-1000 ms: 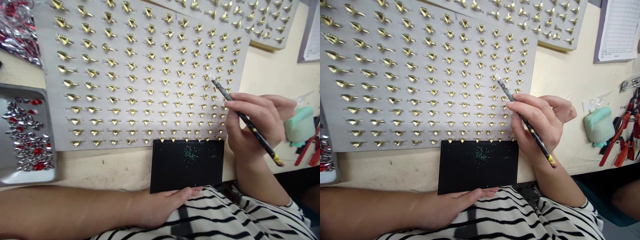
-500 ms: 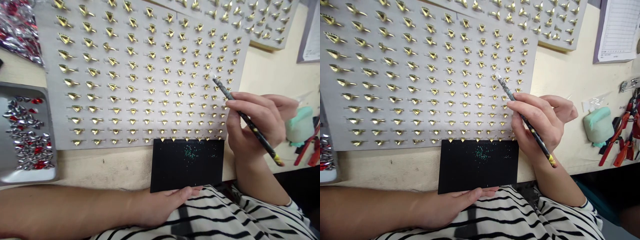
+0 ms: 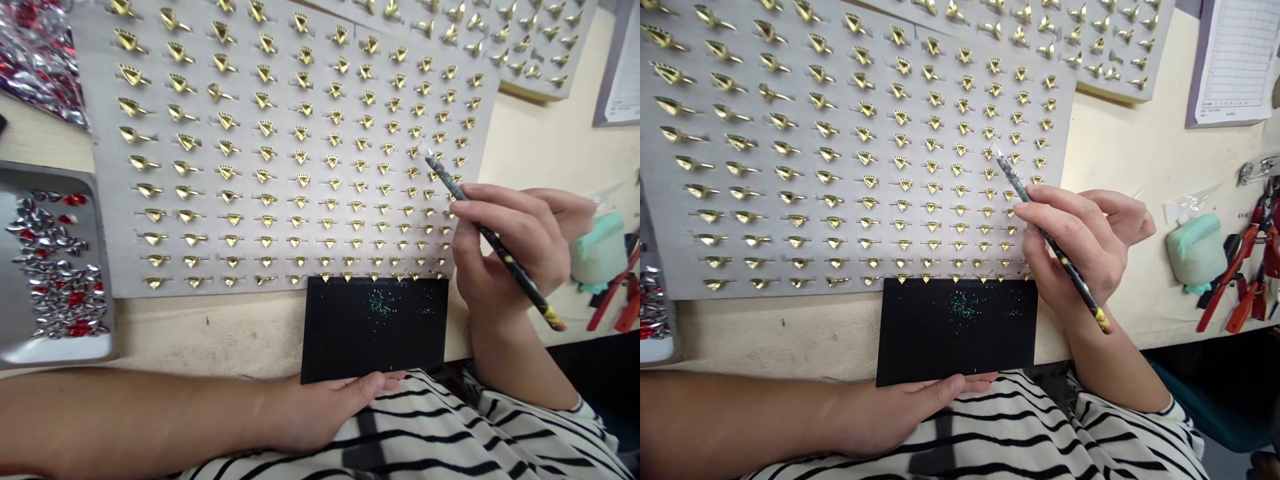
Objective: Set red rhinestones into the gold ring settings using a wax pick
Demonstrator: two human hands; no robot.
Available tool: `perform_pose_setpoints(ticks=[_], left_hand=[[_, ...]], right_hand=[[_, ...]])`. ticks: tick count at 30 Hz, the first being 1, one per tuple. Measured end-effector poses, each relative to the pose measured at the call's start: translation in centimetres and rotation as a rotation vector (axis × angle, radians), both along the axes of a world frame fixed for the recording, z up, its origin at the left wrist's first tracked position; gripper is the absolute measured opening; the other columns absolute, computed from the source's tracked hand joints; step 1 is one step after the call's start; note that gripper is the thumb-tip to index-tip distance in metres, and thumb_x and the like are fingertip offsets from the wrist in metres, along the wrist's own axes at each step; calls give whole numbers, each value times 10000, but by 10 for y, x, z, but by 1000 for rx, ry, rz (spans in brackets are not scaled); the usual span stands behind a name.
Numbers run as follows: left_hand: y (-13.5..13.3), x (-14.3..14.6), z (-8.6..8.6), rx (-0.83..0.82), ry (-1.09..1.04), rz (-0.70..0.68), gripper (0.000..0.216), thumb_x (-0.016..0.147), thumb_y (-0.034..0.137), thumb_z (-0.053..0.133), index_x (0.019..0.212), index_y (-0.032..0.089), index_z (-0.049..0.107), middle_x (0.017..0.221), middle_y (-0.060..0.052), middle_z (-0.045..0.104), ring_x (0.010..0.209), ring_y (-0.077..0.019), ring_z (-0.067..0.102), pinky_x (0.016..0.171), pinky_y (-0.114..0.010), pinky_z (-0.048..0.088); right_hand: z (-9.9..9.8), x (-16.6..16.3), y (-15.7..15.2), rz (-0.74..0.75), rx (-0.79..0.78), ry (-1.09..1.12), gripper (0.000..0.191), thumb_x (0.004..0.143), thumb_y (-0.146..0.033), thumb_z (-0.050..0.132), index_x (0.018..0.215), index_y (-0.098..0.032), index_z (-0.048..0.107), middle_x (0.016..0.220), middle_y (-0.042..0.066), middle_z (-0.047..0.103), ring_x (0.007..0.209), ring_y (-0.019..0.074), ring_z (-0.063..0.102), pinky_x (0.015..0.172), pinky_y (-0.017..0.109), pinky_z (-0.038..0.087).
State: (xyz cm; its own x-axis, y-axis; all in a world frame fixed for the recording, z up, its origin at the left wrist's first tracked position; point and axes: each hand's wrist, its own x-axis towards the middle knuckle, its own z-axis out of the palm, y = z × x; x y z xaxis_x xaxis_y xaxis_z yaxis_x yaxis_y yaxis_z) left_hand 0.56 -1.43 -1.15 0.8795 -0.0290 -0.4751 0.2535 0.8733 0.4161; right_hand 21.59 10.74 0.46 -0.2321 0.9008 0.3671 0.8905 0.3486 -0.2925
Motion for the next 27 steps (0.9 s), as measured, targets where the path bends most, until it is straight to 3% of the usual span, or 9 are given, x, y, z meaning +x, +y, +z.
perform_pose_setpoints(ticks=[16,27], left_hand=[[1,0,0,-1,-7,-6,639,924,665,150,1400,333,419,1506,85,362,1430,-161,265,1224,-327,89],[1,0,0,-4,-9,-4,641,928,658,152,1402,320,420,1508,74,363,1428,-154,270,1224,-333,87]], right_hand=[[0,3,-1,13,-2,-3,220,807,-242,584,968,-386,627,1092,-144,640,979,134,538,964,422,378],[-2,0,2,3,37,44,193,826,-250,560,972,-354,631,1075,-115,653,946,117,599,988,422,389]])
